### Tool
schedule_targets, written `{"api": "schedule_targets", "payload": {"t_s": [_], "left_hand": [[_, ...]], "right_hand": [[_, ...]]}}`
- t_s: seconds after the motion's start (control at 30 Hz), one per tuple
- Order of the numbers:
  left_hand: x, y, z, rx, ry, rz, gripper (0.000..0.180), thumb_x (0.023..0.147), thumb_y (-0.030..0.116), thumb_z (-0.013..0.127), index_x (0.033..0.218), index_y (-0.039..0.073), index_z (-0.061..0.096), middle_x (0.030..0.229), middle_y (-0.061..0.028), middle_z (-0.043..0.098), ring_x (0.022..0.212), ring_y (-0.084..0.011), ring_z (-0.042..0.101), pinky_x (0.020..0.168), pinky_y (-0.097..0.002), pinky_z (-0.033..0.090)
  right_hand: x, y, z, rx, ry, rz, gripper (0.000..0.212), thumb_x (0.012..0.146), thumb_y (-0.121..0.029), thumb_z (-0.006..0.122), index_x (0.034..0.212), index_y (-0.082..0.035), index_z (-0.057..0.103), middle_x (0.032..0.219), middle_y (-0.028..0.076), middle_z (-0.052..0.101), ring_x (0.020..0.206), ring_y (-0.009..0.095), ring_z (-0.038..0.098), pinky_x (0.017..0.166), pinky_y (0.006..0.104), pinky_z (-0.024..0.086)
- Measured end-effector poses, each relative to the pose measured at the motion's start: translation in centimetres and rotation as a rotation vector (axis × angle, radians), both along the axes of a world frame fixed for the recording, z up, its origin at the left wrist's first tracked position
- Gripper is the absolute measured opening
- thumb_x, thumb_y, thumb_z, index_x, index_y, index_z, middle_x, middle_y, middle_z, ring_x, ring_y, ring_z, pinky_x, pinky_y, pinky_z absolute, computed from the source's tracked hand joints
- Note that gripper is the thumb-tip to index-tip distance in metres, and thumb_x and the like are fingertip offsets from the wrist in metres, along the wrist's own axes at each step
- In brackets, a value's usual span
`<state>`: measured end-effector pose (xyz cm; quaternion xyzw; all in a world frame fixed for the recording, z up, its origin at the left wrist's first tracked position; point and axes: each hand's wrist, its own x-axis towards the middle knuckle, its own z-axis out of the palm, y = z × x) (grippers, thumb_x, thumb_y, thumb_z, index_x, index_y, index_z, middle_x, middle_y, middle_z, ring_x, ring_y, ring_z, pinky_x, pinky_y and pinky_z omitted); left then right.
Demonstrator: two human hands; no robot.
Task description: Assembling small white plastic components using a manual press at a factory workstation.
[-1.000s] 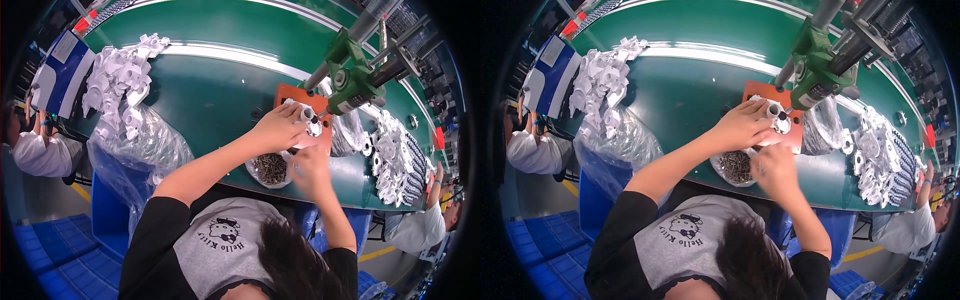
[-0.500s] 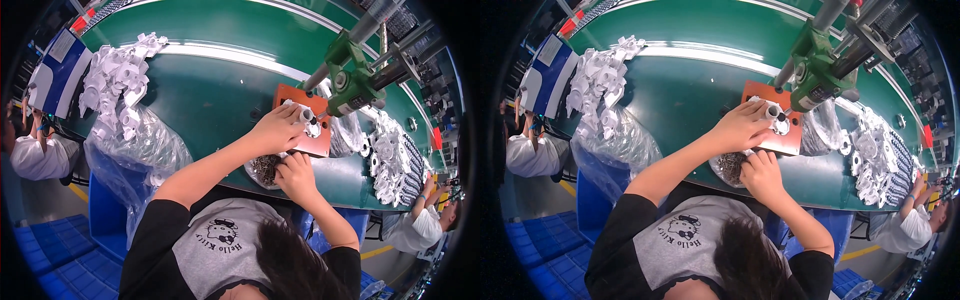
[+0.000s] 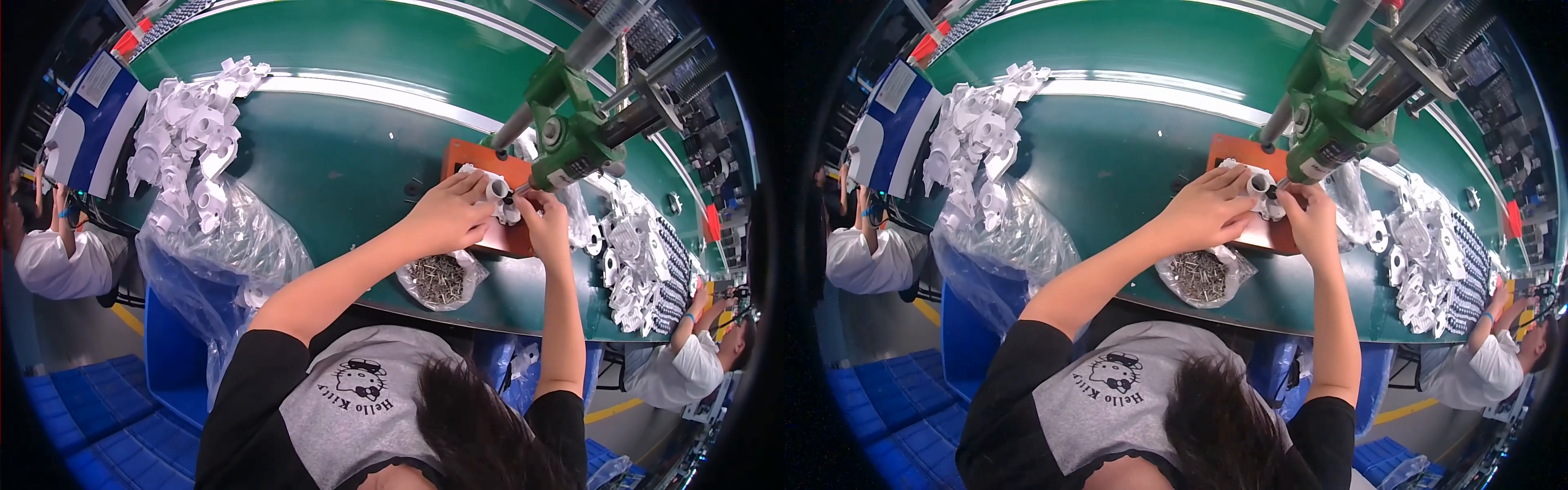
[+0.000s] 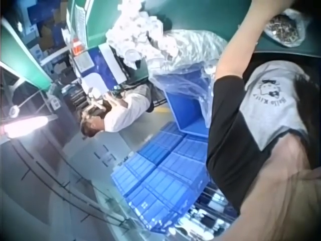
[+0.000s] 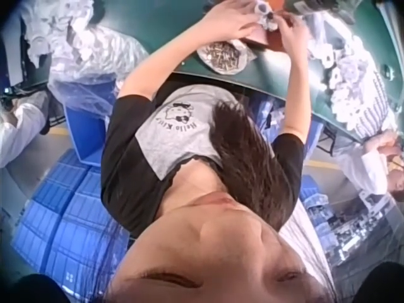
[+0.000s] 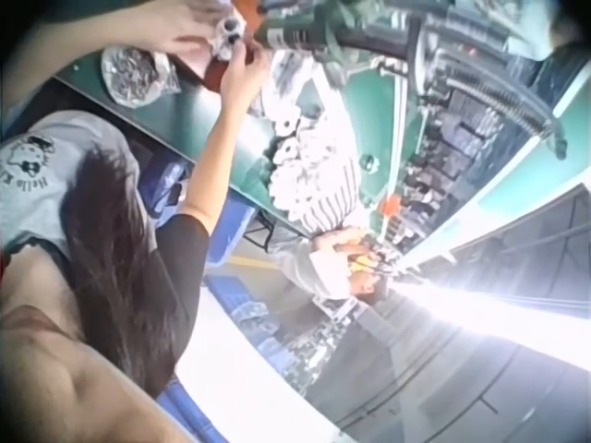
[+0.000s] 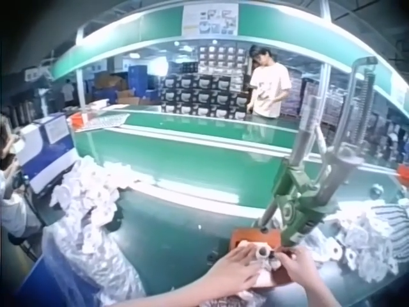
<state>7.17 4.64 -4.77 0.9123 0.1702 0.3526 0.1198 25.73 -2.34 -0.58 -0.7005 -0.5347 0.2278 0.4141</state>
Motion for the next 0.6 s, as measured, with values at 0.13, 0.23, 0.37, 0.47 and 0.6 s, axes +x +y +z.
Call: {"api": "schedule_targets", "payload": {"t_s": [0.13,0.23,0.37,0.47,0.6], "left_hand": [[0.1,0.0,-0.1,-0.009,-0.004,-0.008,0.026,0.081,0.024,0.061,0.1,0.005,0.062,0.119,-0.0241,0.055,0.117,-0.0358,0.05,0.099,-0.0442,0.039],[0.2,0.0,-0.3,-0.016,-0.04,0.002,0.027,0.078,0.023,0.059,0.098,0.004,0.062,0.115,-0.0253,0.058,0.115,-0.0362,0.052,0.101,-0.0438,0.038],[0.2,-0.1,-0.2,-0.01,-0.045,0.011,0.026,0.078,0.023,0.059,0.096,0.004,0.061,0.114,-0.0261,0.058,0.115,-0.0364,0.052,0.101,-0.0439,0.038],[0.4,0.0,-0.3,-0.006,-0.038,0.01,0.026,0.078,0.022,0.06,0.097,0.004,0.06,0.114,-0.0257,0.057,0.114,-0.0365,0.052,0.101,-0.0441,0.038],[0.4,-0.1,0.1,-0.021,-0.01,0.005,0.03,0.077,0.02,0.06,0.102,0.004,0.057,0.115,-0.0238,0.056,0.114,-0.0366,0.052,0.099,-0.0442,0.038]], "right_hand": [[0.8,0.3,0.0,-0.062,0.015,0.002,0.022,0.081,-0.013,0.063,0.086,0.009,0.063,0.08,0.008,0.064,0.075,0.011,0.055,0.07,0.0256,0.044],[1.3,0.8,0.3,-0.105,0.095,0.041,0.021,0.08,-0.012,0.064,0.089,0.007,0.063,0.083,0.01,0.066,0.073,0.015,0.06,0.071,0.0284,0.047],[1.6,1.5,0.6,-0.123,0.252,0.127,0.013,0.079,-0.001,0.061,0.09,0.003,0.058,0.084,0.003,0.061,0.08,0.01,0.055,0.074,0.0257,0.044],[2.5,2.1,0.4,-0.123,0.303,0.231,0.015,0.078,0.003,0.061,0.091,0.0,0.055,0.086,0.001,0.058,0.082,0.009,0.054,0.075,0.0247,0.043],[3.4,3.0,0.2,-0.245,0.248,0.325,0.019,0.076,0.004,0.064,0.09,-0.004,0.053,0.086,-0.001,0.055,0.083,0.008,0.053,0.075,0.0226,0.042]]}}
